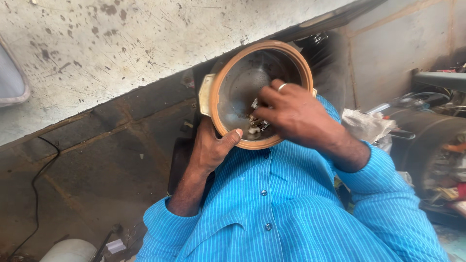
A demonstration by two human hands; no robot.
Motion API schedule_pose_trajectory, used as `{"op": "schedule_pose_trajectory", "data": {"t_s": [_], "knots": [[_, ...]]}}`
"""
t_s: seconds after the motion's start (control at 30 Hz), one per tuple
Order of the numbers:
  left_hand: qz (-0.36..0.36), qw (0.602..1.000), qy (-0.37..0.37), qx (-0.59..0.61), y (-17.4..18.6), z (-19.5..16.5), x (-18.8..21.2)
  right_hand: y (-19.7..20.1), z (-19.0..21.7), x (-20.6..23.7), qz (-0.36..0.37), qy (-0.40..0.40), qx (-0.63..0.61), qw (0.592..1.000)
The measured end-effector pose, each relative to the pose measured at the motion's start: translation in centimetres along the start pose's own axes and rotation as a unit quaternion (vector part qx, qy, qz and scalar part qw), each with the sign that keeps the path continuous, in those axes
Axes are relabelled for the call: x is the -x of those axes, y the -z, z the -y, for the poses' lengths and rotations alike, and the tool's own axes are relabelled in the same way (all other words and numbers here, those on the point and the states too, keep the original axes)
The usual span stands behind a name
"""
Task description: The person sorts small electronic components and wires from a container onto a workbench. They use pliers to separate and manipulate parts, then place sorted items into a bowl and on the table.
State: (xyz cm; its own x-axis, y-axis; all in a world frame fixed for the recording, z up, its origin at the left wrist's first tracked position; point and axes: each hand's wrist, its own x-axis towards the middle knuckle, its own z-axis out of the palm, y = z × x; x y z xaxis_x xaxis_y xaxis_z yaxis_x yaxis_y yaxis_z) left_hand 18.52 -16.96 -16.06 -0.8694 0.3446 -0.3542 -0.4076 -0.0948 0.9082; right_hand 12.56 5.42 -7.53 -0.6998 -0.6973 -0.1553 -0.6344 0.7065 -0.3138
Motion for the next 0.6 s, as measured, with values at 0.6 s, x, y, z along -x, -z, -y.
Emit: {"op": "schedule_pose_trajectory", "data": {"t_s": [0.6], "knots": [[-0.004,1.000,0.012,-0.007,-0.5,-0.6,0.3,-1.5,-3.0,4.2,-0.128,-0.052,-0.857,0.497]]}}
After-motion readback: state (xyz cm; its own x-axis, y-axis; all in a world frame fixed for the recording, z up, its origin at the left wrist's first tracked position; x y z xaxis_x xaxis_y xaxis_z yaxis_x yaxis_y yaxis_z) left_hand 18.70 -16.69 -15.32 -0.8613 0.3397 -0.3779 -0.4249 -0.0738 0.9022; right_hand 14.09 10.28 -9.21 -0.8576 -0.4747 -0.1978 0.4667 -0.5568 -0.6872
